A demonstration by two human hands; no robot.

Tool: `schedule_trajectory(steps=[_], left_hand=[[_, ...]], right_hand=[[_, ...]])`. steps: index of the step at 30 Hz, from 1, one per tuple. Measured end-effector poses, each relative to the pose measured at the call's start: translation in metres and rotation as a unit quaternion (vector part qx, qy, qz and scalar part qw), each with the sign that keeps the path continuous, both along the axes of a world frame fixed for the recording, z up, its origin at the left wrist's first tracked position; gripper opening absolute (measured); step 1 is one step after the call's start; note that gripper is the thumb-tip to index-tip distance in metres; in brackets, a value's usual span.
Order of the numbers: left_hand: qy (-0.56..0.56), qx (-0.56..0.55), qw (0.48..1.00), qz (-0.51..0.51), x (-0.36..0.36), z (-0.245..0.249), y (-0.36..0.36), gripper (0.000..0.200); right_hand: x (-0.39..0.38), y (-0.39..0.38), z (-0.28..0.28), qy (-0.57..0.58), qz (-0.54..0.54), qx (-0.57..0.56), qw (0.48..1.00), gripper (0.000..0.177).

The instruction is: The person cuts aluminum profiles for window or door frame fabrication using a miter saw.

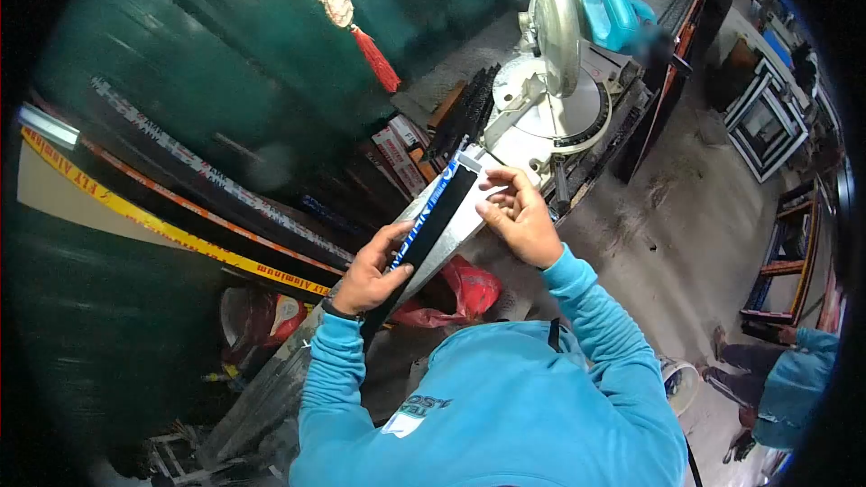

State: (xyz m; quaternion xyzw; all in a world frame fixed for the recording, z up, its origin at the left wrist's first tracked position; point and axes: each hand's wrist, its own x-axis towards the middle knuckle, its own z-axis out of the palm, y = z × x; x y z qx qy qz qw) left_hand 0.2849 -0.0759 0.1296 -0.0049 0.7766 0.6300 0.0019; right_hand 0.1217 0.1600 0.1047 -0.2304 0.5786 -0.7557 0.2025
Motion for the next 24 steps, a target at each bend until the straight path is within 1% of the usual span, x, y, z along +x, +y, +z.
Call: schedule_trajectory(steps=[1,3,4,7,10,12,15,16,19,21,24], left_hand=[[-0.015,-0.001,1.000,-0.005,0.004,0.003,0.004,0.067],[-0.022,0.008,1.000,0.003,0.008,0.007,0.017,0.067],[-0.027,0.018,0.999,0.007,0.010,0.005,0.022,0.068],[-0.036,0.036,0.999,0.013,0.012,0.002,0.036,0.069],[-0.022,0.024,0.999,-0.012,-0.001,0.004,0.059,0.071],[-0.014,0.050,0.998,-0.025,-0.013,-0.001,0.075,0.071],[0.017,0.069,0.997,-0.024,-0.033,-0.018,0.106,0.073],[0.031,0.071,0.997,-0.018,-0.038,-0.025,0.117,0.073],[0.069,0.099,0.993,-0.002,-0.056,-0.052,0.147,0.076],[0.103,0.106,0.989,0.002,-0.069,-0.065,0.160,0.078],[0.087,0.141,0.986,0.016,-0.081,-0.075,0.175,0.080]], right_hand=[[0.005,-0.007,0.000,0.014,-0.004,-0.012,1.000,0.055],[0.009,-0.007,0.010,-0.071,0.047,-0.077,0.993,0.047],[0.008,-0.011,0.002,-0.053,0.034,-0.115,0.991,0.040],[0.007,0.005,0.016,-0.048,0.047,-0.115,0.991,0.036],[0.004,0.026,0.031,-0.044,0.032,-0.146,0.988,0.033],[0.000,0.038,0.030,-0.032,0.003,-0.166,0.986,0.032],[-0.012,0.063,0.033,-0.054,-0.002,-0.133,0.990,0.033],[-0.016,0.067,0.030,-0.049,-0.013,-0.141,0.989,0.034],[-0.027,0.077,0.032,0.003,-0.055,-0.116,0.992,0.033],[-0.035,0.081,0.030,0.001,-0.056,-0.093,0.994,0.034],[-0.044,0.085,0.035,-0.008,-0.080,-0.078,0.994,0.035]])
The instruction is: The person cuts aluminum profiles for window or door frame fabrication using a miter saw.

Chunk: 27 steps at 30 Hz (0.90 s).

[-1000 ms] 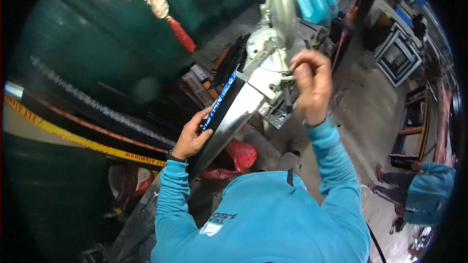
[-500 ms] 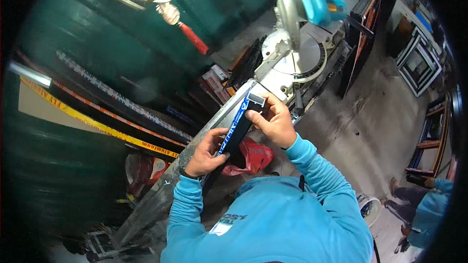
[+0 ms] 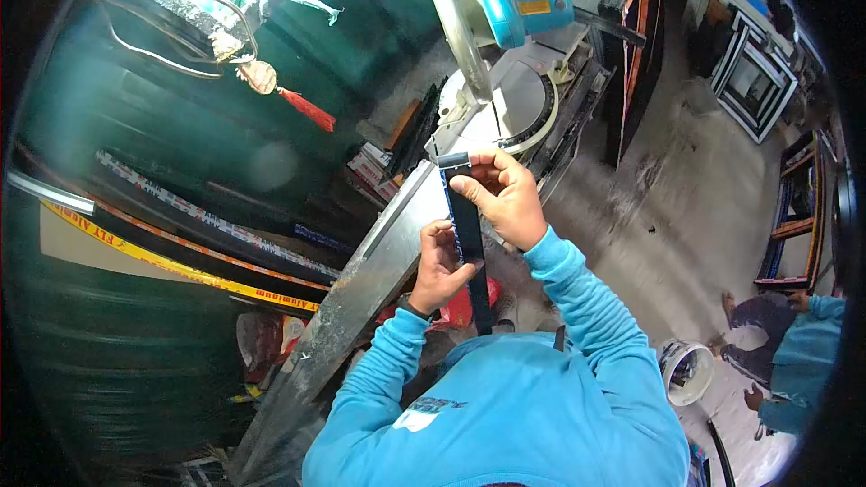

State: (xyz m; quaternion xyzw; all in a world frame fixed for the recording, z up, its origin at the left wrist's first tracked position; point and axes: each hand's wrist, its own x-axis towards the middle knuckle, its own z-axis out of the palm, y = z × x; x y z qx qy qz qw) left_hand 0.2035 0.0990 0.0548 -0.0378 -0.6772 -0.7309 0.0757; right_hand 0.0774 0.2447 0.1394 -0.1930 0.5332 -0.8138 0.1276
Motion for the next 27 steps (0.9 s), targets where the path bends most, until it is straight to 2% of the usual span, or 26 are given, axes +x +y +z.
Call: schedule_trajectory(steps=[2,7,10,11,12,13,14,15,16,17,19,21,23,25,26,27], left_hand=[[0.006,0.019,1.000,-0.007,-0.009,-0.013,0.003,0.080],[0.005,0.033,0.999,0.000,-0.016,-0.008,0.007,0.079],[0.041,0.048,0.998,0.005,-0.021,-0.010,0.003,0.079],[0.057,0.053,0.997,0.008,-0.022,-0.011,0.000,0.078],[0.043,0.049,0.998,0.023,-0.019,-0.010,-0.003,0.075],[0.030,0.045,0.998,0.038,-0.016,-0.008,-0.008,0.072],[0.042,0.041,0.998,0.038,-0.013,-0.002,-0.011,0.066],[0.001,0.011,0.999,0.042,-0.007,0.005,-0.015,0.052],[0.065,-0.054,0.996,0.010,-0.007,0.005,-0.018,0.047],[0.125,-0.118,0.985,-0.031,-0.010,0.005,-0.022,0.041],[0.169,-0.149,0.966,-0.130,-0.017,0.019,-0.009,0.038],[0.136,-0.024,0.972,-0.191,-0.010,-0.015,0.012,0.036],[0.153,-0.150,0.933,-0.290,-0.017,-0.013,0.009,0.037],[0.044,-0.272,0.900,-0.338,-0.020,0.000,0.002,0.063],[0.046,-0.285,0.895,-0.340,-0.024,-0.002,-0.006,0.065],[0.049,-0.300,0.891,-0.336,-0.026,-0.003,-0.014,0.066]], right_hand=[[-0.006,-0.002,-0.005,0.000,-0.017,0.005,1.000,0.037],[-0.011,-0.006,-0.009,-0.005,-0.033,0.009,0.999,0.041],[-0.001,-0.011,-0.009,0.076,-0.142,0.036,0.986,0.038],[0.013,0.001,-0.006,0.030,-0.103,0.084,0.991,0.024],[0.030,0.010,-0.011,0.060,-0.108,0.099,0.987,0.014],[0.051,0.024,-0.014,0.023,-0.047,0.114,0.992,0.010],[0.065,0.040,-0.041,-0.005,0.052,0.165,0.985,0.031],[0.080,0.056,-0.052,-0.182,0.189,0.184,0.947,0.054],[0.094,0.056,-0.060,-0.354,0.220,0.124,0.901,0.059],[0.109,0.053,-0.068,-0.519,0.234,0.052,0.821,0.064],[0.119,0.041,-0.090,-0.570,0.192,-0.127,0.789,0.068],[0.116,0.026,-0.108,-0.561,0.014,-0.217,0.799,0.056],[0.116,0.029,-0.188,-0.581,-0.019,-0.302,0.756,0.042],[0.109,0.035,-0.203,-0.628,-0.128,-0.212,0.738,0.033],[0.109,0.041,-0.219,-0.638,-0.171,-0.225,0.716,0.038],[0.111,0.049,-0.220,-0.639,-0.175,-0.220,0.716,0.040]])
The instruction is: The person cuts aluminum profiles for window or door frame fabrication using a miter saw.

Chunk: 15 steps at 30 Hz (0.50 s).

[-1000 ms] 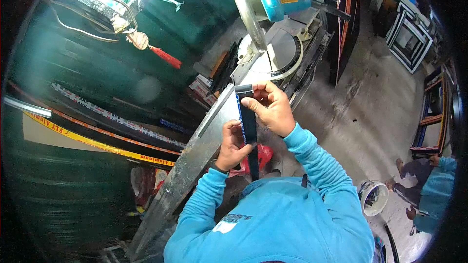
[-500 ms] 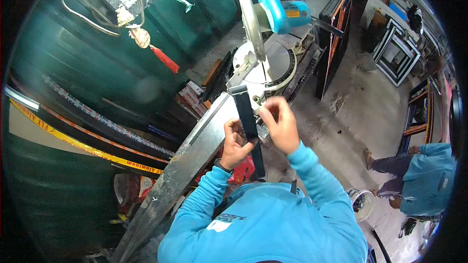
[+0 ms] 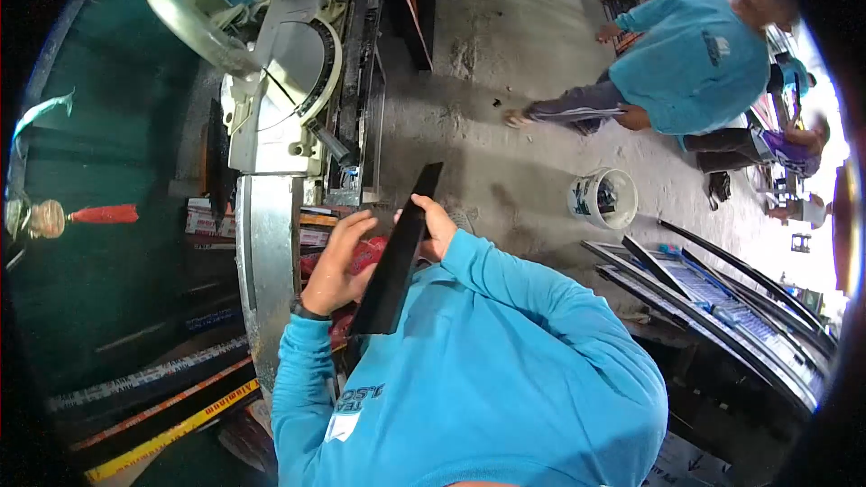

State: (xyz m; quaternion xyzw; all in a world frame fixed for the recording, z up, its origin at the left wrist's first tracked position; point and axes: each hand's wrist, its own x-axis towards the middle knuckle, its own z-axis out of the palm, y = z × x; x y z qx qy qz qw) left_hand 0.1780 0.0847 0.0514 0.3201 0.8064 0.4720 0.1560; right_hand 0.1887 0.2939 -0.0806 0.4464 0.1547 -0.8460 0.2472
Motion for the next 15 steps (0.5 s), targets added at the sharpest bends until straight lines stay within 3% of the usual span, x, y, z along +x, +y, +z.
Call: schedule_trajectory(steps=[2,7,9,12,15], left_hand=[[0.045,-0.029,0.998,0.038,-0.007,0.006,-0.014,0.059],[-0.024,0.044,0.982,0.184,-0.023,0.000,-0.044,0.044],[-0.011,0.049,0.974,0.219,-0.028,0.007,-0.049,0.041],[0.029,0.047,0.962,0.268,-0.031,0.006,-0.061,0.038],[0.046,0.024,0.948,0.314,-0.034,0.009,-0.076,0.036]], right_hand=[[0.012,0.021,0.001,-0.008,-0.002,0.009,1.000,0.045],[0.026,0.044,-0.032,-0.086,-0.041,0.060,0.994,0.059],[0.040,0.050,-0.065,-0.036,-0.095,0.010,0.995,0.057],[0.042,0.049,-0.063,-0.047,-0.053,0.068,0.995,0.070],[0.039,0.047,-0.055,-0.009,-0.050,0.098,0.994,0.070]])
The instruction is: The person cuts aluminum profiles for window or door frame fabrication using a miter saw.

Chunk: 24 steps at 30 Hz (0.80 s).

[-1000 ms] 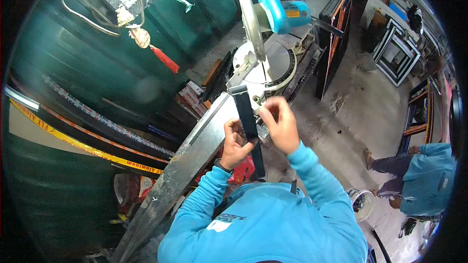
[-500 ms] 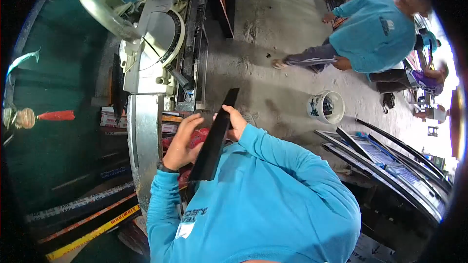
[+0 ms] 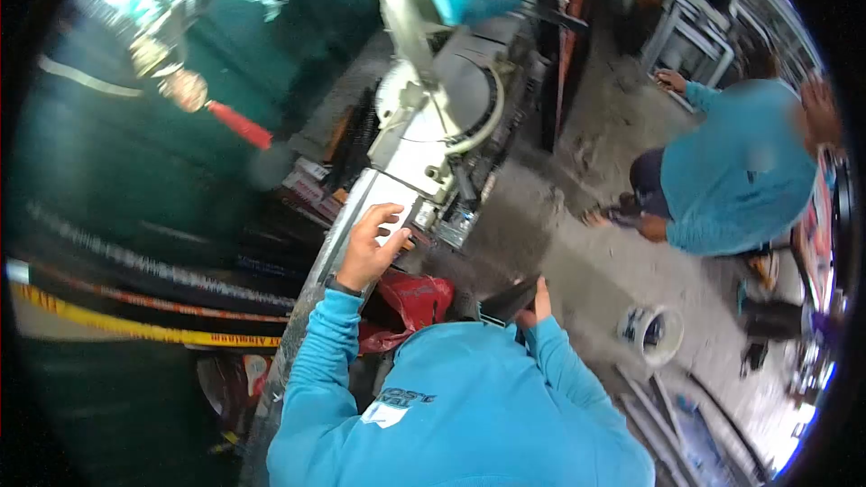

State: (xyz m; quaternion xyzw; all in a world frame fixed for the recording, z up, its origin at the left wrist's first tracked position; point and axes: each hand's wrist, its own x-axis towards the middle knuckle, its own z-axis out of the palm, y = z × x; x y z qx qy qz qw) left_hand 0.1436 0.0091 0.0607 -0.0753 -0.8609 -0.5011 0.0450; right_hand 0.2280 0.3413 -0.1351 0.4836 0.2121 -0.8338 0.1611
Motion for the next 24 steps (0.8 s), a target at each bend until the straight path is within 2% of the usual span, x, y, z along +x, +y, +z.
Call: schedule_trajectory(steps=[3,7,8,9,11,13,15,16,17,19,22,24], left_hand=[[0.034,-0.023,0.998,0.045,-0.009,-0.005,-0.015,0.034],[0.089,-0.025,0.983,0.158,-0.033,-0.001,-0.043,0.028],[0.106,-0.030,0.977,0.183,-0.044,-0.010,-0.057,0.026],[0.125,-0.035,0.970,0.206,-0.056,-0.023,-0.072,0.025],[0.090,0.014,0.970,0.224,-0.072,-0.043,-0.093,0.025],[0.138,-0.105,0.958,0.229,-0.075,-0.035,-0.097,0.025],[0.123,-0.047,0.966,0.224,-0.089,-0.052,-0.103,0.026],[0.139,-0.019,0.965,0.221,-0.094,-0.063,-0.105,0.028],[0.117,0.041,0.967,0.221,-0.092,-0.052,-0.096,0.029],[0.131,0.053,0.967,0.213,-0.093,-0.032,-0.084,0.031],[0.100,0.104,0.962,0.233,-0.098,-0.007,-0.071,0.033],[0.117,0.125,0.961,0.216,-0.096,0.011,-0.065,0.032]], right_hand=[[-0.004,0.009,-0.020,0.000,-0.003,-0.023,1.000,0.068],[-0.012,0.017,-0.006,-0.026,-0.020,-0.020,0.999,0.064],[-0.013,0.024,-0.013,-0.026,-0.043,-0.069,0.996,0.060],[-0.015,0.026,-0.014,-0.022,-0.038,-0.056,0.997,0.057],[-0.015,0.031,-0.018,-0.015,-0.034,-0.031,0.999,0.050],[-0.004,0.035,-0.016,0.052,0.020,-0.028,0.998,0.055],[-0.010,0.024,-0.017,0.030,-0.102,0.078,0.991,0.054],[-0.007,0.037,-0.024,0.035,-0.015,0.033,0.999,0.054],[0.002,0.047,-0.031,0.028,0.077,-0.007,0.997,0.054],[-0.002,0.035,-0.023,-0.041,-0.018,-0.011,0.999,0.055],[-0.005,0.034,-0.026,-0.053,-0.039,-0.039,0.997,0.055],[-0.004,0.034,-0.041,-0.005,-0.033,-0.078,0.996,0.057]])
